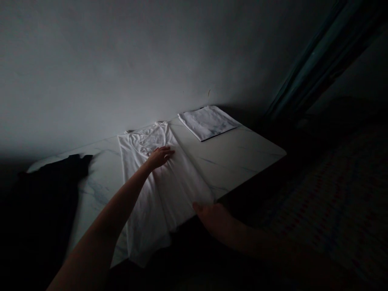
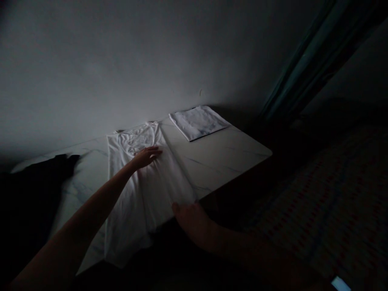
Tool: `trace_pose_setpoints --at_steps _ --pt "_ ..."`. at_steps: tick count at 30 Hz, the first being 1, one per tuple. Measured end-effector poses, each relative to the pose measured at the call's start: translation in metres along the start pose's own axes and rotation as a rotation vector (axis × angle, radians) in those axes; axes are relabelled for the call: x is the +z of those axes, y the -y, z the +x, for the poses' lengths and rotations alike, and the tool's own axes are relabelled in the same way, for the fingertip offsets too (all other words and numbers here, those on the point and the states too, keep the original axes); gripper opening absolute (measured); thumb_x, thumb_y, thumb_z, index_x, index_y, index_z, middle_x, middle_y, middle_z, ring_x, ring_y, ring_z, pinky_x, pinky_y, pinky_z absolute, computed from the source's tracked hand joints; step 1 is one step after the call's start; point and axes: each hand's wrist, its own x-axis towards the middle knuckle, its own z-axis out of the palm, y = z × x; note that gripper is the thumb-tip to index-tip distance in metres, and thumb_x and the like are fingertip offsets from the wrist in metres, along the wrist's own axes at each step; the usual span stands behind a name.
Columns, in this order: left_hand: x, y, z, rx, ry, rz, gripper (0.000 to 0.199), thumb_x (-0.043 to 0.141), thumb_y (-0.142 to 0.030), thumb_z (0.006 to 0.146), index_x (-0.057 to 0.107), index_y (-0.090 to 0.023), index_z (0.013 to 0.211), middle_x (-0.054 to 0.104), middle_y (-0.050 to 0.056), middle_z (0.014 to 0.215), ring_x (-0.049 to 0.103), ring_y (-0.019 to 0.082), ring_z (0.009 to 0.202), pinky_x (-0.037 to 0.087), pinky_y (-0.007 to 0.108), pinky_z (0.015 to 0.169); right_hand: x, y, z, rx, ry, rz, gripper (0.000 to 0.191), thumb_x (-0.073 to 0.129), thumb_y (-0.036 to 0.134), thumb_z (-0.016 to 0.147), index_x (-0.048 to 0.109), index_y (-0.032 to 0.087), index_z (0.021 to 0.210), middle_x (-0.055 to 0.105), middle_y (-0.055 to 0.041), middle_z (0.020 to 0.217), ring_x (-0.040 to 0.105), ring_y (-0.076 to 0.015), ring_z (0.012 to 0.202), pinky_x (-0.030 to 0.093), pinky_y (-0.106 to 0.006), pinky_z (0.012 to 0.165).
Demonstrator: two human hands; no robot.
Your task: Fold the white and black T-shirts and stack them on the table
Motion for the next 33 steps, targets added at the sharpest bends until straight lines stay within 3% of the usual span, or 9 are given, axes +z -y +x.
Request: trace_pose_setpoints --at_steps 2,5,8,11,14,16,20,25,33 --pt "-0.008 -0.007 0.002 0.0 -0.03 -0.004 0.032 0.047 -0.022 0.093 0.071 -0.02 0.114 0.07 0.01 0.122 0.063 0.024 0.115 0.046 0.041 0.104 -0.015 -0.009 -0.005 -0.095 0.083 0.035 0.053 0.07 0.025 0.084 0.055 0.011 0.133 0.076 -0.0166 0.094 0.074 -0.0317 0.084 0.053 -0.033 0.064" --pt "-0.014 -0.016 0.006 -0.022 -0.061 0.024 0.024 0.05 -0.026 0.092 0.073 -0.017 0.094 0.073 0.01 0.103 0.068 0.024 0.099 0.051 0.038 0.094 -0.048 -0.03 0.016 -0.235 0.134 0.118 0.03 0.068 0.038 0.088 0.071 0.019 0.111 0.076 -0.0096 0.093 0.073 -0.0283 0.087 0.052 -0.032 0.069" --pt "-0.007 -0.018 0.008 -0.061 -0.094 0.068 0.024 0.05 -0.025 0.092 0.069 -0.016 0.104 0.071 0.012 0.111 0.065 0.025 0.107 0.049 0.039 0.098 -0.069 -0.053 0.081 -0.232 -0.105 0.172 0.028 0.048 0.026 0.099 0.073 0.019 0.107 0.075 -0.0086 0.103 0.071 -0.0231 0.095 0.051 -0.032 0.081" --pt "0.008 -0.008 0.004 -0.056 -0.074 0.09 0.041 0.044 -0.016 0.092 0.057 -0.018 0.131 0.057 0.013 0.14 0.051 0.025 0.131 0.04 0.044 0.109 -0.063 -0.076 0.161 -0.211 -0.451 0.133 0.039 0.047 0.022 0.099 0.058 0.01 0.134 0.054 -0.0183 0.144 0.051 -0.0255 0.132 0.041 -0.036 0.106" --pt "0.019 0.006 -0.006 -0.065 -0.017 0.104 0.053 0.041 -0.017 0.092 0.045 -0.02 0.145 0.039 0.011 0.157 0.035 0.028 0.145 0.034 0.048 0.114 -0.043 -0.096 0.213 -0.302 -0.437 0.058 0.059 0.055 0.036 0.097 0.041 0.012 0.149 0.032 -0.0166 0.159 0.029 -0.0277 0.148 0.027 -0.043 0.119" --pt "0.021 0.012 -0.012 -0.073 -0.007 0.117 0.056 0.038 -0.019 0.094 0.04 -0.021 0.149 0.035 0.01 0.159 0.031 0.029 0.147 0.032 0.049 0.115 -0.029 -0.104 0.224 -0.297 -0.406 0.037 0.062 0.051 0.044 0.098 0.038 0.016 0.151 0.029 -0.0142 0.161 0.025 -0.0282 0.149 0.021 -0.047 0.121" --pt "0.016 0.008 -0.015 -0.045 -0.059 0.157 0.056 0.037 -0.021 0.097 0.037 -0.02 0.152 0.027 0.013 0.163 0.022 0.03 0.15 0.025 0.051 0.118 -0.007 -0.101 0.202 -0.327 -0.422 0.017 0.068 0.044 0.053 0.099 0.034 0.014 0.153 0.023 -0.0156 0.162 0.017 -0.0295 0.151 0.015 -0.05 0.123" --pt "0.016 -0.016 -0.027 0.025 0.028 0.111 0.053 0.033 -0.033 0.102 0.032 -0.029 0.154 0.027 0.007 0.163 0.015 0.032 0.152 0.019 0.058 0.118 0.022 -0.086 0.134 -0.424 -0.376 0.016 0.07 0.045 0.056 0.098 0.031 0.017 0.155 0.023 -0.0135 0.163 0.017 -0.0299 0.151 0.013 -0.051 0.123" --pt "0.008 -0.095 -0.129 0.26 0.109 0.002 0.06 0.041 -0.038 0.102 0.018 -0.035 0.157 0.007 0.005 0.167 0.012 0.029 0.152 0.021 0.05 0.121 0.062 -0.074 0.041 -0.367 -0.371 0.106 0.059 0.052 0.041 0.098 0.034 0.03 0.153 0.023 -0.0072 0.164 0.017 -0.0282 0.151 0.016 -0.056 0.121"
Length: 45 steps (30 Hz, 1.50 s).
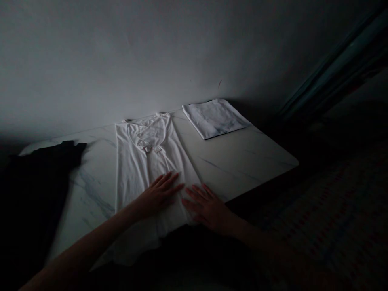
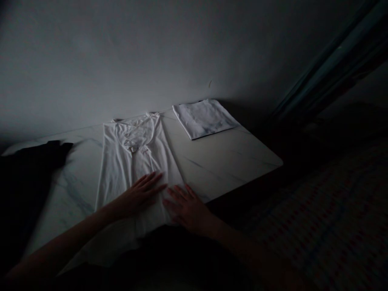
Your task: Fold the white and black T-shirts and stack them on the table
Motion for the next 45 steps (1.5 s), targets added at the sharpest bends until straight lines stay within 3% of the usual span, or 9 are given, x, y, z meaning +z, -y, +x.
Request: trace_pose_setpoints --at_steps 5,11,15,18,22,25,31,39,45 --pt "0.005 -0.041 -0.045 -0.05 -0.035 0.024 0.061 0.044 -0.035 0.1 0.02 -0.035 0.157 0.014 0.005 0.166 0.014 0.03 0.152 0.019 0.051 0.121 0.007 0.004 -0.012 0.088 -0.194 0.149 0.042 0.047 0.031 0.1 0.052 0.028 0.142 0.041 -0.0064 0.156 0.033 -0.0245 0.145 0.031 -0.051 0.117" --pt "0.019 -0.06 -0.079 -0.361 -0.228 0.035 0.059 0.041 -0.034 0.099 0.027 -0.026 0.156 0.026 0.009 0.163 0.02 0.029 0.151 0.022 0.05 0.12 0.013 -0.008 0.021 0.574 -0.586 0.319 0.046 0.059 0.032 0.089 0.054 0.019 0.132 0.064 -0.0168 0.121 0.062 -0.0299 0.112 0.052 -0.048 0.095" --pt "0.024 -0.083 -0.113 -0.74 -0.579 0.018 0.049 0.045 -0.038 0.097 0.046 -0.02 0.142 0.046 0.016 0.149 0.038 0.032 0.141 0.031 0.052 0.115 0.002 -0.002 0.027 0.757 -0.479 0.442 0.053 0.068 0.03 0.079 0.052 0.019 0.128 0.071 -0.0101 0.096 0.069 -0.0281 0.088 0.054 -0.042 0.078" --pt "0.033 -0.119 -0.147 -1.154 -0.833 -0.084 0.039 0.056 -0.049 0.089 0.06 -0.018 0.112 0.065 0.015 0.115 0.061 0.032 0.111 0.049 0.049 0.096 -0.006 0.008 0.011 0.818 -0.389 0.562 0.046 0.071 0.033 0.075 0.058 0.019 0.117 0.073 -0.0062 0.085 0.07 -0.0253 0.079 0.053 -0.036 0.073" --pt "0.05 -0.167 -0.176 -1.565 -0.759 -0.564 0.044 0.064 -0.063 0.074 0.061 -0.022 0.09 0.067 0.006 0.083 0.066 0.027 0.077 0.055 0.038 0.065 0.002 0.022 -0.021 0.784 -0.328 0.689 0.025 0.066 0.044 0.079 0.065 0.019 0.081 0.073 -0.0045 0.077 0.069 -0.0213 0.072 0.051 -0.03 0.066" --pt "0.058 -0.175 -0.174 -1.568 -0.807 -0.85 0.054 0.069 -0.064 0.068 0.064 -0.022 0.101 0.072 0.007 0.094 0.069 0.028 0.086 0.056 0.036 0.067 0.022 0.026 -0.039 0.796 -0.273 0.757 0.032 0.066 0.05 0.077 0.066 0.018 0.074 0.071 -0.0033 0.073 0.068 -0.0215 0.073 0.053 -0.032 0.066" --pt "0.06 -0.14 -0.157 -1.489 -0.777 -1.283 0.067 0.079 -0.068 0.051 0.066 -0.018 0.093 0.074 0.01 0.095 0.07 0.033 0.092 0.057 0.037 0.073 0.055 0.014 -0.059 0.859 -0.265 1.039 0.058 0.079 0.05 0.062 0.066 0.017 0.107 0.073 -0.0137 0.108 0.069 -0.0319 0.101 0.055 -0.049 0.088" --pt "0.069 -0.181 -0.177 -1.398 -0.867 -0.916 0.056 0.074 -0.058 0.07 0.056 -0.028 0.113 0.069 0.005 0.097 0.069 0.025 0.087 0.058 0.038 0.074 0.06 0.034 -0.1 0.634 -0.344 1.044 0.076 0.074 0.044 0.077 0.039 0.026 0.141 0.064 -0.0145 0.128 0.065 -0.0275 0.115 0.053 -0.049 0.096" --pt "0.068 -0.163 -0.204 -0.992 -0.571 -0.787 0.041 0.073 -0.047 0.07 0.076 -0.032 0.107 0.073 0.006 0.111 0.071 0.029 0.099 0.061 0.034 0.08 0.069 0.031 -0.103 0.393 -0.299 0.675 0.06 0.06 0.025 0.085 0.046 0.028 0.143 0.054 -0.0115 0.139 0.053 -0.0256 0.129 0.044 -0.049 0.108"
